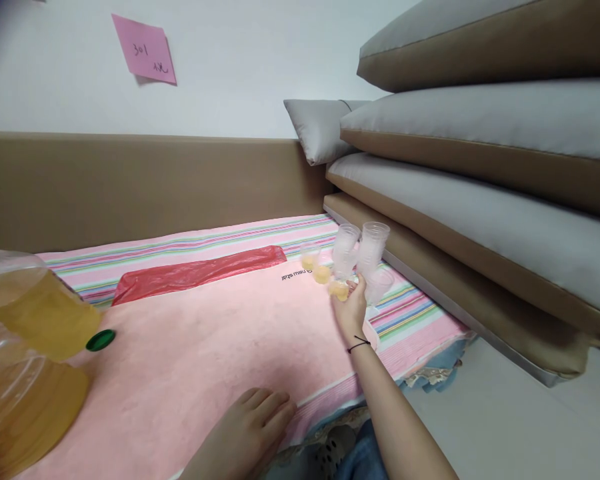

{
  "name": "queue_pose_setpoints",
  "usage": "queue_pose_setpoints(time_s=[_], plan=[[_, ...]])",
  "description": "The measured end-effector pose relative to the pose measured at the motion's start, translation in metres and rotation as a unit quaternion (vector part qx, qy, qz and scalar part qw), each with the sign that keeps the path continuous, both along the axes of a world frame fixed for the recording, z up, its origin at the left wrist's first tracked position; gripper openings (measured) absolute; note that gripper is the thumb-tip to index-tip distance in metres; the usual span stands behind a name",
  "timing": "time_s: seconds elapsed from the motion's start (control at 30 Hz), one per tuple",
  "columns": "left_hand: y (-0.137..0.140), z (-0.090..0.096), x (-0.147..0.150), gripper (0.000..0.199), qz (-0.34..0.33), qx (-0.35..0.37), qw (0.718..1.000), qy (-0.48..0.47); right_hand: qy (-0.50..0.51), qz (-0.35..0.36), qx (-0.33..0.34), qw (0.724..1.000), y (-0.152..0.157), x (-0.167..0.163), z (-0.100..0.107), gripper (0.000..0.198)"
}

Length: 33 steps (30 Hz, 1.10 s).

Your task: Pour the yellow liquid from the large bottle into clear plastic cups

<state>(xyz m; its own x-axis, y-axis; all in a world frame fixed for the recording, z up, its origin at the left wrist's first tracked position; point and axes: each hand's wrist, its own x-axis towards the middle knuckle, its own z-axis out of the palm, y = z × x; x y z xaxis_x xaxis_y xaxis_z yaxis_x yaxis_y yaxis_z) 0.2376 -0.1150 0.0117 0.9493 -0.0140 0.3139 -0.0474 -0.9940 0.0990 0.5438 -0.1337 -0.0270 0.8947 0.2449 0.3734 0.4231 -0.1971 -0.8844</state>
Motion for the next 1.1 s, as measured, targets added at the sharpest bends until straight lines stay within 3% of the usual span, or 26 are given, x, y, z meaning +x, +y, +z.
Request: queue_pose_setpoints(time_s=[0.7, 0.83, 1.0, 1.1], plan=[[0.001, 0.004, 0.001, 0.015, 0.007, -0.004, 0.998, 0.063, 0.014, -0.029, -0.117, 0.993, -0.005, 0.004, -0.012, 0.071], [0.001, 0.006, 0.0, 0.012, 0.006, -0.003, 0.997, 0.074, -0.005, -0.039, -0.123, 0.992, -0.016, -0.004, 0.0, 0.062], [0.001, 0.011, -0.004, 0.01, 0.006, -0.004, 0.997, 0.076, -0.047, -0.061, -0.089, 0.993, -0.041, -0.009, 0.029, 0.027], [0.002, 0.014, -0.006, 0.012, 0.007, -0.011, 0.998, 0.066, -0.058, -0.105, -0.039, 0.992, -0.055, -0.002, 0.04, 0.033]])
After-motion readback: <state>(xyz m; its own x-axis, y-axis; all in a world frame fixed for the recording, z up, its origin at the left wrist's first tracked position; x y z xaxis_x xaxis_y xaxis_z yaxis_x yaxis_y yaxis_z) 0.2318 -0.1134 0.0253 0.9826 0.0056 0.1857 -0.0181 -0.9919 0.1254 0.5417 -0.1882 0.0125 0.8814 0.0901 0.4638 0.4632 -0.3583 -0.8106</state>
